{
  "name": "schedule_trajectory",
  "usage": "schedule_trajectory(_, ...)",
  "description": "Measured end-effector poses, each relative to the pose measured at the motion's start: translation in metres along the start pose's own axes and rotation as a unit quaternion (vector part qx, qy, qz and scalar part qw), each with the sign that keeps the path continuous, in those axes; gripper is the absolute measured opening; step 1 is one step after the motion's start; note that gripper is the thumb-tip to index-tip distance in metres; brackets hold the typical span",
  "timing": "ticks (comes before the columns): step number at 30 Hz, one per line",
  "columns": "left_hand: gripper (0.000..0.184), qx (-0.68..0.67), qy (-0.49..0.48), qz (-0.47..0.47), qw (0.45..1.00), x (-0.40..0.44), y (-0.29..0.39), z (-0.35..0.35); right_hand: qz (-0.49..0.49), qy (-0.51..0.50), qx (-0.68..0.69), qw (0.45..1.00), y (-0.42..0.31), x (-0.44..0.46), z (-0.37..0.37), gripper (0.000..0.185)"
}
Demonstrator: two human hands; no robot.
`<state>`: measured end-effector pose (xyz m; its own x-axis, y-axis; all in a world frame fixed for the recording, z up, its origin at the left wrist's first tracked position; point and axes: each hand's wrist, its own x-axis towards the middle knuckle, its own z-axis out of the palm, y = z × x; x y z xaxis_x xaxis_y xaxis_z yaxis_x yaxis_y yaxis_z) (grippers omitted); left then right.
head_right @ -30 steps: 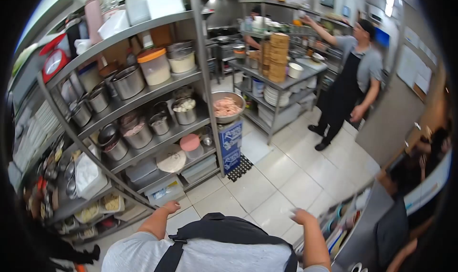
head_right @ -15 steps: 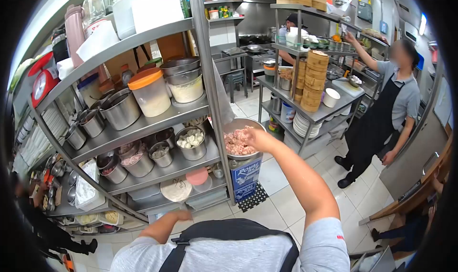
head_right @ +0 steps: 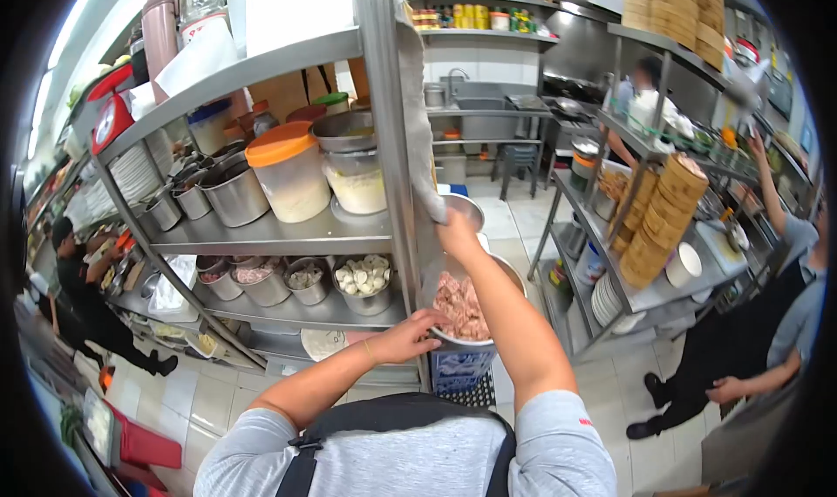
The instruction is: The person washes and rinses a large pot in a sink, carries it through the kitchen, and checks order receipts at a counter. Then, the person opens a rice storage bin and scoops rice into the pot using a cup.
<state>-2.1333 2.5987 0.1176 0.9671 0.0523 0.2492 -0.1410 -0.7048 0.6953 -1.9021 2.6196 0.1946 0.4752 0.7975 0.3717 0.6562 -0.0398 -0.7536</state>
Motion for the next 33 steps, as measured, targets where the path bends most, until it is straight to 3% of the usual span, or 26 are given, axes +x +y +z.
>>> schedule_trajectory(1, 0.049, 0.024, 0.015, -0.002, 1.0, 0.009, -0.001, -0.002, -0.027, 0.063, -0.008, 0.998, -0.004, -0.008, -0.02, 0.032)
schedule_trajectory(2, 0.051, -0.084, 0.063, -0.067, 0.992, 0.023, 0.002, -0.001, -0.051, 0.125, -0.014, 0.991, -0.011, -0.019, -0.043, 0.03)
schedule_trajectory(4, 0.053, -0.301, 0.155, -0.185, 0.922, 0.054, 0.015, 0.004, -0.032, -0.014, -0.024, 0.999, -0.047, -0.049, -0.102, 0.03)
schedule_trajectory(5, 0.054, -0.462, 0.197, -0.226, 0.835, 0.072, 0.019, -0.001, -0.089, -0.161, -0.049, 0.982, -0.054, -0.056, -0.126, 0.035)
schedule_trajectory(6, 0.053, -0.564, 0.116, -0.156, 0.803, 0.094, 0.0, -0.004, -0.143, -0.303, -0.075, 0.939, -0.062, -0.062, -0.149, 0.04)
schedule_trajectory(8, 0.052, -0.679, 0.099, -0.093, 0.722, 0.135, 0.016, -0.01, -0.153, -0.5, -0.103, 0.846, -0.115, -0.07, -0.198, 0.046)
schedule_trajectory(10, 0.051, -0.716, 0.122, -0.057, 0.685, 0.17, 0.038, -0.008, -0.246, -0.512, 0.015, 0.823, -0.123, -0.044, -0.225, 0.05)
schedule_trajectory(12, 0.049, -0.727, 0.149, -0.038, 0.669, 0.196, 0.058, 0.006, -0.304, -0.414, 0.284, 0.81, -0.12, 0.009, -0.226, 0.048)
schedule_trajectory(13, 0.049, -0.728, 0.162, -0.032, 0.665, 0.206, 0.068, 0.018, -0.268, -0.364, 0.459, 0.765, -0.121, 0.036, -0.222, 0.036)
schedule_trajectory(14, 0.048, -0.729, 0.179, -0.026, 0.661, 0.218, 0.077, 0.028, -0.2, -0.236, 0.681, 0.664, -0.113, 0.105, -0.207, 0.027)
schedule_trajectory(16, 0.047, -0.719, 0.193, -0.022, 0.667, 0.234, 0.09, 0.04, -0.101, 0.067, 0.563, 0.817, -0.106, 0.145, -0.173, 0.02)
schedule_trajectory(17, 0.047, -0.709, 0.2, -0.023, 0.675, 0.241, 0.094, 0.042, -0.182, 0.182, 0.308, 0.916, -0.087, 0.161, -0.152, 0.019)
schedule_trajectory(18, 0.046, -0.7, 0.207, -0.024, 0.683, 0.247, 0.098, 0.043, -0.193, 0.339, 0.028, 0.92, -0.067, 0.177, -0.13, 0.02)
schedule_trajectory(19, 0.045, -0.692, 0.214, -0.026, 0.689, 0.25, 0.101, 0.045, -0.205, 0.358, -0.068, 0.908, -0.057, 0.181, -0.114, 0.02)
schedule_trajectory(23, 0.043, -0.645, 0.245, -0.027, 0.723, 0.264, 0.11, 0.04, -0.3, 0.205, 0.0, 0.932, -0.06, 0.151, -0.104, 0.024)
schedule_trajectory(26, 0.042, -0.582, 0.273, -0.033, 0.765, 0.27, 0.116, 0.027, -0.364, 0.072, 0.114, 0.922, -0.054, 0.071, -0.13, 0.027)
schedule_trajectory(29, 0.04, -0.457, 0.325, -0.036, 0.827, 0.27, 0.119, -0.003, -0.283, -0.108, 0.203, 0.931, -0.031, 0.023, -0.131, 0.03)
schedule_trajectory(33, 0.038, -0.162, 0.403, -0.056, 0.899, 0.261, 0.12, -0.058, -0.135, -0.192, 0.342, 0.91, -0.032, 0.054, -0.082, 0.035)
